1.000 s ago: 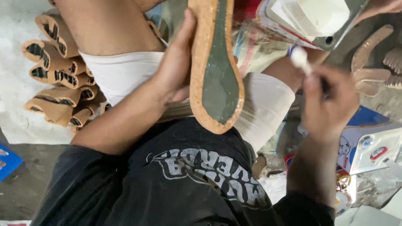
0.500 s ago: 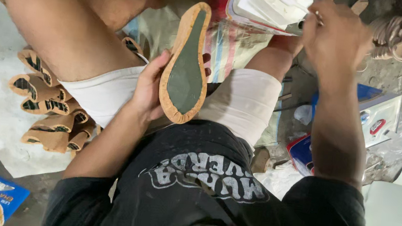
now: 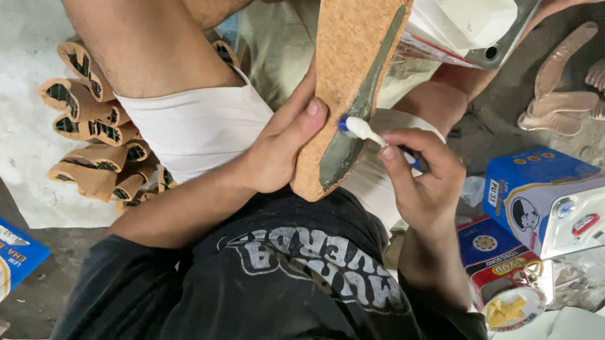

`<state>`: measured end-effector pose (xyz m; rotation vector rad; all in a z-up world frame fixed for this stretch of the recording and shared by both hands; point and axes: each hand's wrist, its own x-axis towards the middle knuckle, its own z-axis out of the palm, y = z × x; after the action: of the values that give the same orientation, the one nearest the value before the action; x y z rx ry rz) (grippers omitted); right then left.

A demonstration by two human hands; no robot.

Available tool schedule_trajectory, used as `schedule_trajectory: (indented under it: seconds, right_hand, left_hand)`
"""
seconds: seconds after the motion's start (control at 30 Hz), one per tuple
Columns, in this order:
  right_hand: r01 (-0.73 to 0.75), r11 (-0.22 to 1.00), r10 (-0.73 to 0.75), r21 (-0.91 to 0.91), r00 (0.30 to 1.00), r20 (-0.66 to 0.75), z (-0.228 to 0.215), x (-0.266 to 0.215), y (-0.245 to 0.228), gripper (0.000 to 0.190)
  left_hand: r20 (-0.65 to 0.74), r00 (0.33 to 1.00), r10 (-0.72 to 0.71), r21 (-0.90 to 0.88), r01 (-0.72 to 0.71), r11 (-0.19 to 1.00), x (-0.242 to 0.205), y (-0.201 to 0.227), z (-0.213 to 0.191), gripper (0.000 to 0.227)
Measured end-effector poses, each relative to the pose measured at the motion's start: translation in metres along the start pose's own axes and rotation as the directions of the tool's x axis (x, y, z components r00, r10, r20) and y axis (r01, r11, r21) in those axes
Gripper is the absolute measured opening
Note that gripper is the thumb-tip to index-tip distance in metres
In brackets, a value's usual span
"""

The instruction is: The person sits on the floor and applies a white adhesive to the sole of a sandal using a toothbrush. They repeatedly dip the brush into a container and spread the glue across the surface of multiple sandals.

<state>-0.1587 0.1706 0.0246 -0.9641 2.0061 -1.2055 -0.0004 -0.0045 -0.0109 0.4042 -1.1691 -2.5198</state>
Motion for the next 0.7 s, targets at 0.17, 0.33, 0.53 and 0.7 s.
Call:
schedule_trajectory:
  seconds: [0.17,0.33,0.53,0.7]
  right_hand:
    - [0.14,0.983,-0.162,-0.122,0.967,-0.195,0.008,0.006,0.01,0.013]
    - [0.274,0.956,-0.283,-0.107,0.956,-0.083,0.007,0.007,0.005,0.015]
    - [0.308,0.939,-0.303,-0.154,0.951,0.055,0.0,0.004,-0.012,0.015]
    - [0.387,0.901,-0.358,-0.197,0.919,0.167,-0.006,0.011,-0.021,0.016]
  left_hand:
    - [0.041,0.999,-0.035,-0.007,0.036,0.999,-0.009,0.007,0.008,0.079]
    - [-0.009,1.0,-0.026,-0.012,0.025,1.0,-0.006,0.007,0.012,0.075]
    - [-0.052,0.998,-0.021,0.057,0.024,0.998,-0.002,0.002,0.011,0.073]
    - [-0.074,0.997,0.006,-0.048,-0.009,0.999,0.004,-0.006,0.007,0.068]
